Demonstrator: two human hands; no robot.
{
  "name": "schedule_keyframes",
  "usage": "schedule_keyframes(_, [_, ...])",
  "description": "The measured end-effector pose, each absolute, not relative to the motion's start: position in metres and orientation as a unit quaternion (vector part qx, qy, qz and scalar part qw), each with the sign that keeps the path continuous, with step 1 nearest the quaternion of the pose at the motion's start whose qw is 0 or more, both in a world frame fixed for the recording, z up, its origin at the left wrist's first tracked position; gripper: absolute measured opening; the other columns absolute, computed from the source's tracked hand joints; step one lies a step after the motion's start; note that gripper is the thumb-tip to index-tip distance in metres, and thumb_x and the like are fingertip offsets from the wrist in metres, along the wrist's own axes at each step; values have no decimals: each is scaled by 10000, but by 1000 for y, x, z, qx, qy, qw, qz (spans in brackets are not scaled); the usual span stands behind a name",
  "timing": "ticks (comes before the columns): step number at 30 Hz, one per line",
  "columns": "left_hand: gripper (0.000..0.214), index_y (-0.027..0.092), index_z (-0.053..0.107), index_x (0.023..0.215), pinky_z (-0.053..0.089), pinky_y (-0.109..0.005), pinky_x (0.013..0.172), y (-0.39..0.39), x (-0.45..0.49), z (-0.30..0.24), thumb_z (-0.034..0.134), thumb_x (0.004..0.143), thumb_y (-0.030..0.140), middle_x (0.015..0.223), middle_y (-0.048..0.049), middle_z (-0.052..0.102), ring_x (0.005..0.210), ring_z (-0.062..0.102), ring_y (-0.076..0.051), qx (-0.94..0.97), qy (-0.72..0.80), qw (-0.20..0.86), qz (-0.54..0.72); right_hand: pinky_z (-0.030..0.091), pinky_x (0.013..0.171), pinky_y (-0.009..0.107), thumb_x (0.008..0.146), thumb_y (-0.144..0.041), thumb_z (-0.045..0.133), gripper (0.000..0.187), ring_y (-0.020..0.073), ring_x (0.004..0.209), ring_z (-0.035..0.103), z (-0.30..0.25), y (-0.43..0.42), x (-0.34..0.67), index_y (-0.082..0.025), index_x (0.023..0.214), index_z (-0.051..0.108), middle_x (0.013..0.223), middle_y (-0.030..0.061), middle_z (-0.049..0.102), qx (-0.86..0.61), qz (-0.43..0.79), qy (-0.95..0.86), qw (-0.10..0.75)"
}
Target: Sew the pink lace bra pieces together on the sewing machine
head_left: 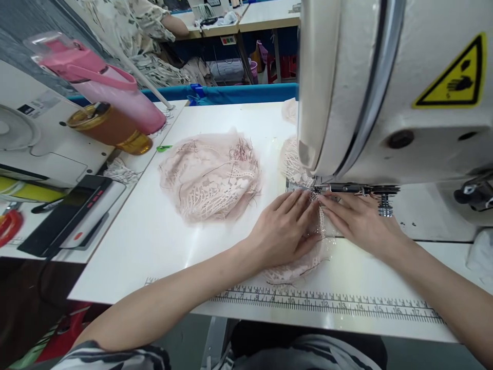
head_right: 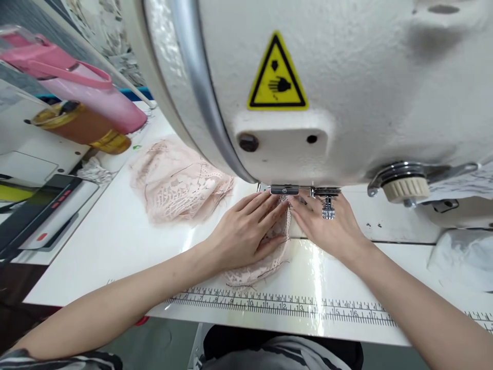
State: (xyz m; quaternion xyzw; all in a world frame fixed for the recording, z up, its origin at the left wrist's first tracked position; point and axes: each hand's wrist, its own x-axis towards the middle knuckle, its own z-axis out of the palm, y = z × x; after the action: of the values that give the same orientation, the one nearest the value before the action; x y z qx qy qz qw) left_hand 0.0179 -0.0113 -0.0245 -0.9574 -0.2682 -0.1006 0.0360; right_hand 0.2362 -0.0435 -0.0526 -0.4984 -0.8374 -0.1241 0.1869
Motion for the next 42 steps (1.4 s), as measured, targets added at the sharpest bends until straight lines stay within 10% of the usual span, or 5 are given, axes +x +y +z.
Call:
schedule_keyframes(19, [585,101,462,1371,353,-425,1098,-9,17,-26,374,956,503,1382,-139,511,1298,465,-270,-954,-277,42,-107,469,797,437,948,-306,418,459,278,1039,576,-51,-48,234,-336,1406,434,1268,68,599,-537,-108,-826,130])
schedule_keyframes(28, [575,97,483,1351,368,-436,1088,-7,18,-25,409,942,495,1366,-152,522,1284,481,-273,-954,-275,36,-111,458,839,429,954,-229,421,334,248,940,612,-41,-46,228,-127,1205,616,1168,144,652,-488,-201,-838,140])
schedule_keyframes(42, [585,118,453,1380,332,-447,1109,-11,20,-18,397,951,513,1396,-138,495,1301,462,-265,-953,-285,61,-85,384,811,379,934,-243,513,265,181,800,610,-37,-44,230,-175,1166,620,1149,33,685,-460,-253,-833,177])
